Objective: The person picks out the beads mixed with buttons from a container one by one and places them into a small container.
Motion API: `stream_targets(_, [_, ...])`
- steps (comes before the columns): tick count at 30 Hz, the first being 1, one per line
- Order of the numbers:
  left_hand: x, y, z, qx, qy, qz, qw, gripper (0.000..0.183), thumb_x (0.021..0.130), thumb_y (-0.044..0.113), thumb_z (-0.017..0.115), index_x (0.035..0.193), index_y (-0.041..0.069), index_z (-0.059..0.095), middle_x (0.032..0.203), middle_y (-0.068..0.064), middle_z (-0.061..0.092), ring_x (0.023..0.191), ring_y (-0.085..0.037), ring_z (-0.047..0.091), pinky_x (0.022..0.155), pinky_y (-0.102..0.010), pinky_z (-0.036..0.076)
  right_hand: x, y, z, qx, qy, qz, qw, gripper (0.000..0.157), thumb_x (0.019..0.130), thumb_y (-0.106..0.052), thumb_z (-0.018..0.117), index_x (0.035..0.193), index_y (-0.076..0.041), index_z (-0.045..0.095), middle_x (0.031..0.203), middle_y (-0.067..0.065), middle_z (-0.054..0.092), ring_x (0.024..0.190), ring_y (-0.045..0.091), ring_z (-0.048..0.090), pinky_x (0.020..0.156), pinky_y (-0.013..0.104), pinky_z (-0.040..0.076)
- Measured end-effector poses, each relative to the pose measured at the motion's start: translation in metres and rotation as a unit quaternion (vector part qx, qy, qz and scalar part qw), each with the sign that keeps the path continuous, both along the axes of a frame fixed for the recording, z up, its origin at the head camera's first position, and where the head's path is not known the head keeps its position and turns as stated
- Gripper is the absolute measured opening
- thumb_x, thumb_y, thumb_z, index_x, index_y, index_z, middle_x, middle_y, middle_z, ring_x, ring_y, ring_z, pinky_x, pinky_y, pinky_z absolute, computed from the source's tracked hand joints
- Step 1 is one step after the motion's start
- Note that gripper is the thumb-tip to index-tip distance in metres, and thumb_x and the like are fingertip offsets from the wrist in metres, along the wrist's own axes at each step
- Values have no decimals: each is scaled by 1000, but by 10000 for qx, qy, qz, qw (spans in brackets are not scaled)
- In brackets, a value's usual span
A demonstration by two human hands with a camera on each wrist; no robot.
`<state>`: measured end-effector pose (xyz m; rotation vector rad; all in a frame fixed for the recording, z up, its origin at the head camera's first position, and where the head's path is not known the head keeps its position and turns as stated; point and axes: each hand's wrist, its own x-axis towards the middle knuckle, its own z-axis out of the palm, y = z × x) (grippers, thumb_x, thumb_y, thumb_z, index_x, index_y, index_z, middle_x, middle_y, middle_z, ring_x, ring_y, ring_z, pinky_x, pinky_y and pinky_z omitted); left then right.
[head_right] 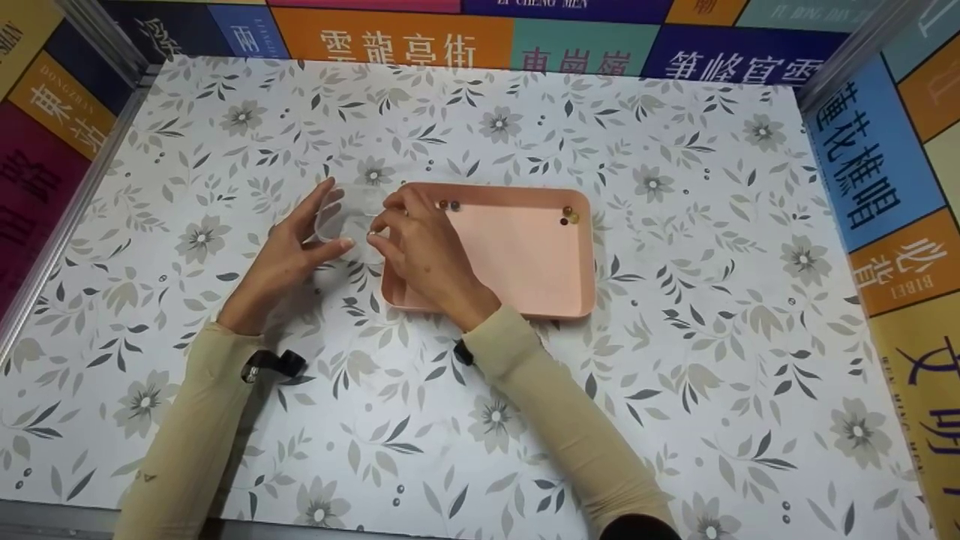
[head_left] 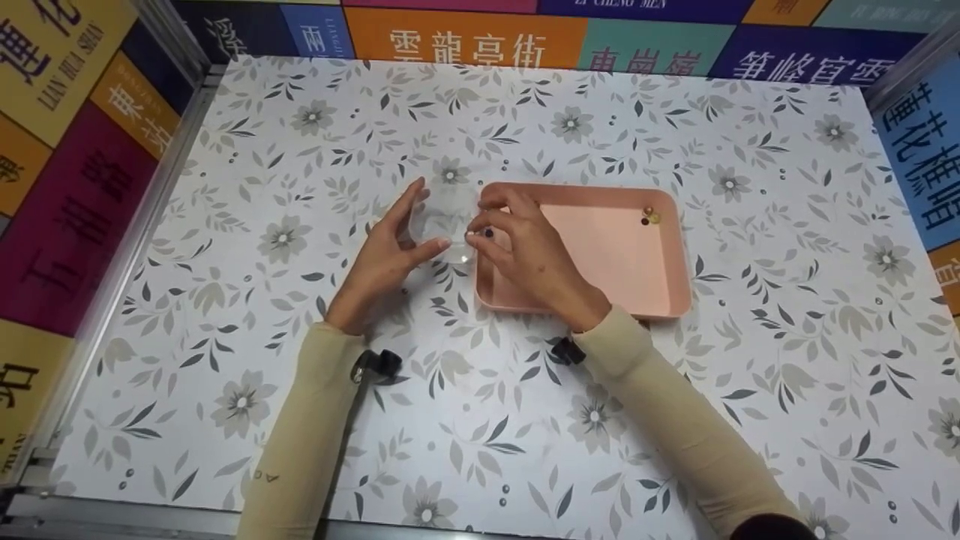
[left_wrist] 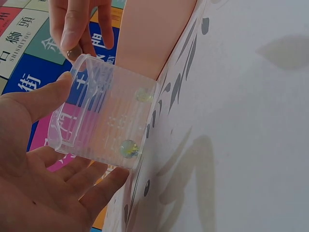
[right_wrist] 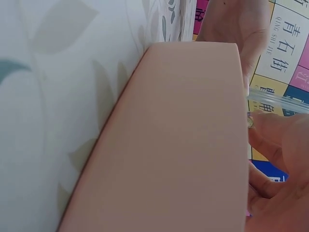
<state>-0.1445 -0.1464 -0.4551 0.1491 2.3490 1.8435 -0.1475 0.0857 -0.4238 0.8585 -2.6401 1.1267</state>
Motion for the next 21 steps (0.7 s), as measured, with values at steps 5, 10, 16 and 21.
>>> stream_targets(5, [0, 0, -1, -16, 24, -6, 10000, 93, 93, 22, 80, 167, 29, 25, 172, -1, 33, 161, -20, 28, 125, -45, 41, -1, -4, -1, 73, -4, -96, 9999, 16, 98, -21, 74, 105, -8, 80, 135, 11, 61, 137, 23, 52, 121, 37, 42])
stream_targets(10, [0, 0, 0, 6, 44, -34, 10000, 93, 93, 23, 80, 167, 31, 24, 172, -1, 32, 161, -20, 27, 126, -45, 39, -2, -5, -2, 175, 37, -211, 9996, 17, 97, -22, 75, 105, -8, 80, 133, 10, 62, 135, 23, 54, 120, 37, 42])
stream_targets(16, [2, -1, 0, -11, 13, -19, 10000, 93, 93, 23, 80, 167, 31, 24, 172, -1, 31, 162, -21, 25, 128, -44, 35, -1, -4, -3, 183, -10, -203, 9996, 17, 97, -23, 75, 106, -8, 80, 134, 9, 61, 134, 23, 54, 118, 38, 43])
stream_targets(21, [1, 0, -1, 52, 16, -13, 10000, 93, 93, 23, 80, 167, 31, 24, 172, -1, 32, 162, -20, 24, 130, -43, 33, -1, -3, -4, 170, 17, -207, 9996, 17, 97, -22, 75, 106, -8, 79, 134, 10, 61, 131, 24, 55, 116, 38, 45])
